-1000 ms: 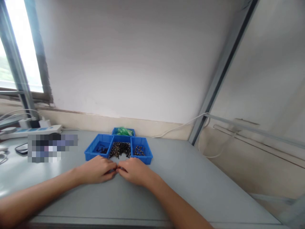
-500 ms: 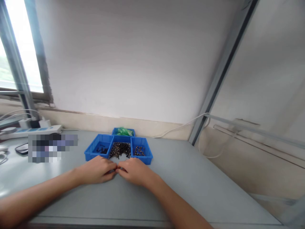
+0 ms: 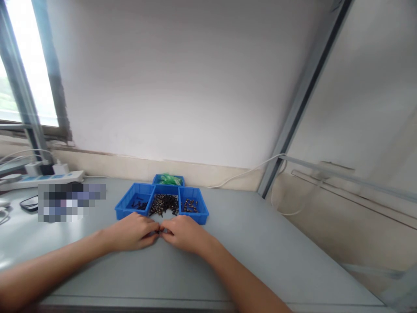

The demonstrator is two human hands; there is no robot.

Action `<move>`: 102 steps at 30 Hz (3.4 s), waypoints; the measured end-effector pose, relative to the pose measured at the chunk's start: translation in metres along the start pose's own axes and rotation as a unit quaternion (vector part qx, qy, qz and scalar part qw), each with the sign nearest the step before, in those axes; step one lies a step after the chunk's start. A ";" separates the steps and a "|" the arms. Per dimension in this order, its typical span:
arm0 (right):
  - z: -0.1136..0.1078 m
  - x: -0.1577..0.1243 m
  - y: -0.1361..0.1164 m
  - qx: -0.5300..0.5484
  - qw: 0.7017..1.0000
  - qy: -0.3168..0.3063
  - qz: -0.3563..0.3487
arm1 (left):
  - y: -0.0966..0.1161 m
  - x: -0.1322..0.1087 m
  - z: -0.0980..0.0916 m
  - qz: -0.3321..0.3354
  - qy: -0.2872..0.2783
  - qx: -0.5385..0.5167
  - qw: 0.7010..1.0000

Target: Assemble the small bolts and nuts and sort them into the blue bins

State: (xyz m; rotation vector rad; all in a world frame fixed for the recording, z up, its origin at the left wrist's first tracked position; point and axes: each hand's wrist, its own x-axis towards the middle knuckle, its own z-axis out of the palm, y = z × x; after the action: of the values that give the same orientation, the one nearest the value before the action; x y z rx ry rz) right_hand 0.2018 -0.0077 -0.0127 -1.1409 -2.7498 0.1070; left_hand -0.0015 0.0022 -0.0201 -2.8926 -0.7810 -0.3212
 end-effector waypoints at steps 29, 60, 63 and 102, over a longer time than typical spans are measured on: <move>0.003 -0.001 0.004 -0.024 0.999 -0.027 0.005 | 0.000 0.000 -0.001 -0.008 0.005 0.019 1.000; 0.001 -0.001 0.003 -0.018 0.999 -0.024 0.009 | 0.000 0.000 -0.003 -0.005 -0.002 0.019 1.000; 0.002 -0.001 0.003 -0.015 1.000 -0.021 0.012 | 0.000 0.000 -0.003 -0.005 0.001 0.020 1.000; 0.002 -0.001 0.004 -0.008 0.999 -0.027 0.019 | 0.000 0.000 -0.004 -0.005 0.006 0.008 1.000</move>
State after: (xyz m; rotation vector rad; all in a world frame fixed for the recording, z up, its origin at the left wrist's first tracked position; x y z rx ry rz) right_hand 0.2048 -0.0055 -0.0156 -1.2128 -2.7816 0.1226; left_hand -0.0019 0.0014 -0.0166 -2.8714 -0.7921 -0.3310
